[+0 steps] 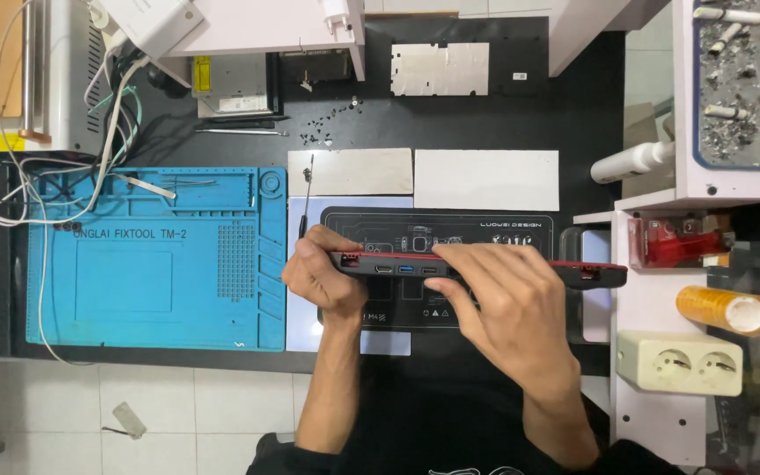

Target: The person assembles a laptop by connecting internal cables, placing the back cover, and securing it with screws. They then attach the screen assembly and close the device.

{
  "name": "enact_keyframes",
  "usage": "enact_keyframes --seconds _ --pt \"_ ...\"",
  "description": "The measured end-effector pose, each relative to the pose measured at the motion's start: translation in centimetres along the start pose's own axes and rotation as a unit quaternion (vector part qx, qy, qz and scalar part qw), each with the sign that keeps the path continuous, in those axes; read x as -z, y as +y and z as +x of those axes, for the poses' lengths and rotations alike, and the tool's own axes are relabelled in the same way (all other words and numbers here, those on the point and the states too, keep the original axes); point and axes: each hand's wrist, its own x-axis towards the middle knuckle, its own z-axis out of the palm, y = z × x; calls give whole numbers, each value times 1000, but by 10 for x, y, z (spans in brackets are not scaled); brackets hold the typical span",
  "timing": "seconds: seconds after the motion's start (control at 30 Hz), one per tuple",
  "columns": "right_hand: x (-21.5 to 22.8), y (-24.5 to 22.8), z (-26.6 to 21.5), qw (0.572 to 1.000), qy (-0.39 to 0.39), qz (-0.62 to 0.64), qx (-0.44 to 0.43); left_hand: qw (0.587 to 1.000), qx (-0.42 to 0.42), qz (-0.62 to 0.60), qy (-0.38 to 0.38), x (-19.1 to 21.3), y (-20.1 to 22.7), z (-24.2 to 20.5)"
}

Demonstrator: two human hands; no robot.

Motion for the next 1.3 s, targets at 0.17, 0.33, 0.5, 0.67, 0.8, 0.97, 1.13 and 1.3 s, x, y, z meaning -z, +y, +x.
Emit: enact_keyframes --seconds 0.17,0.33,0.5,0.67,0.8,0.97,1.13,1.3 --pt "-1 3 2 1000 0 4 1 994 91 -67 3 -1 -24 -12" --pt "-1 5 4 1000 0 2 5 991 126 -45 11 -6 -42 -24" --pt "-3 10 4 1000 6 -1 13 993 105 -50 28 -7 -40 -22" --pt "-9 17 4 999 26 -15 26 997 67 -17 14 -6 -67 -36" --pt "1 20 -1 996 77 -41 23 995 97 -4 13 -7 -79 -44" --pt "-11 64 -35 967 246 24 -65 992 113 -35 50 -11 -100 -55" --pt "-67 121 -67 868 340 333 -141 966 210 -34 147 -4 -175 -94" --pt "-74 137 -61 865 364 323 -122 972 161 142 93 -9 -166 -76"
